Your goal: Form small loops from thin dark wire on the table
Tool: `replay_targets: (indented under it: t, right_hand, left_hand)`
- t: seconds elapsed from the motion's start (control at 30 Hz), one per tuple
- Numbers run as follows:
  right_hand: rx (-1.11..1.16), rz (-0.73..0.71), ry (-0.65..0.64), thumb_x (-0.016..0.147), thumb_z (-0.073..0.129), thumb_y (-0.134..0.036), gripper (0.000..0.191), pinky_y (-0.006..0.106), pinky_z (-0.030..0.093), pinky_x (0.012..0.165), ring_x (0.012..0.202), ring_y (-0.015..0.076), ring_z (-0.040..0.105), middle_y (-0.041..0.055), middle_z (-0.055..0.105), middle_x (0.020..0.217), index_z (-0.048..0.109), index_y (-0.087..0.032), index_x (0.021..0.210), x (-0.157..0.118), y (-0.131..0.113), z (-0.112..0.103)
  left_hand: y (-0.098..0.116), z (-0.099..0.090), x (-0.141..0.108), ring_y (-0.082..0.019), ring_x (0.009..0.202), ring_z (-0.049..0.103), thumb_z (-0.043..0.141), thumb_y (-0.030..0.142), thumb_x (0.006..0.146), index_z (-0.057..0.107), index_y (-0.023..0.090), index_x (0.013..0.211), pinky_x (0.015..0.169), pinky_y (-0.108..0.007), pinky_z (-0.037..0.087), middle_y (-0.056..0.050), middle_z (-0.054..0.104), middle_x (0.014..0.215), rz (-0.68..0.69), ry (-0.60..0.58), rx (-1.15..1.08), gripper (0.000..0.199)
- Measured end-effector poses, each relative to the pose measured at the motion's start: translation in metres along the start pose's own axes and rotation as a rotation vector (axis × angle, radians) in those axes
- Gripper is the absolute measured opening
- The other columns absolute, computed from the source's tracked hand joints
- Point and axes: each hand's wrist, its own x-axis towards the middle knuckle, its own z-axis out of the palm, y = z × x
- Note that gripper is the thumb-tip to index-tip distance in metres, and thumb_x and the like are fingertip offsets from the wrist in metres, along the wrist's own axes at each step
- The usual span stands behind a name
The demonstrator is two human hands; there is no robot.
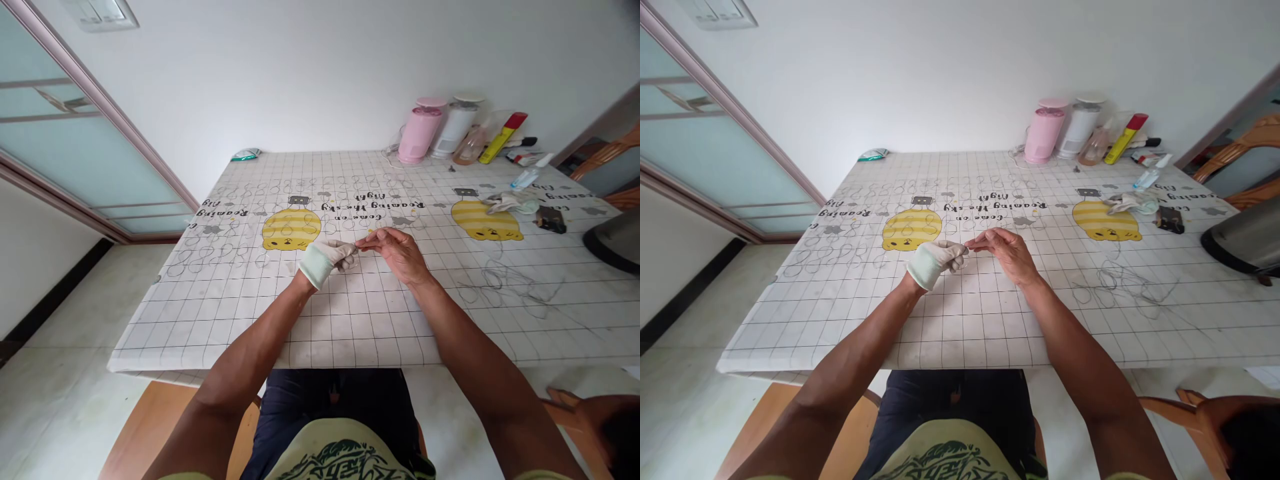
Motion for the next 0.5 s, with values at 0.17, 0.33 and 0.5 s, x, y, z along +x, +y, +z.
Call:
replay_targets:
  t: [0.17,0.33,0.5]
  right_hand:
    - [0.036,-0.033,-0.078,0.099,0.075,-0.055,0.032,0.053,0.057,0.106,0.102,0.0298,0.08,0.0084,0.083,0.098,0.083,-0.024,0.095,0.0,-0.002,-0.006]
    - [0.02,-0.054,-0.06,0.094,0.08,-0.054,0.03,0.055,0.059,0.101,0.1,0.0317,0.079,0.0079,0.082,0.092,0.086,-0.025,0.087,-0.001,-0.004,-0.009]
    - [0.003,-0.023,-0.081,0.089,0.083,-0.058,0.03,0.058,0.06,0.098,0.099,0.0333,0.078,0.0075,0.082,0.09,0.087,-0.028,0.082,-0.001,-0.003,-0.012]
  left_hand:
    - [0.003,0.0,-0.003,-0.008,0.053,0.055,0.086,0.036,0.084,0.076,0.011,0.083,0.051,-0.022,0.039,-0.003,0.065,0.064,-0.047,-0.055,-0.041,0.027]
    - [0.012,0.004,-0.01,-0.007,0.051,0.052,0.081,0.029,0.088,0.074,0.011,0.08,0.049,-0.021,0.036,-0.002,0.064,0.063,-0.072,-0.064,0.002,0.02]
    - [0.021,0.004,-0.017,-0.008,0.05,0.053,0.083,0.029,0.086,0.074,0.012,0.077,0.049,-0.021,0.038,-0.002,0.062,0.06,-0.098,-0.063,0.069,0.022]
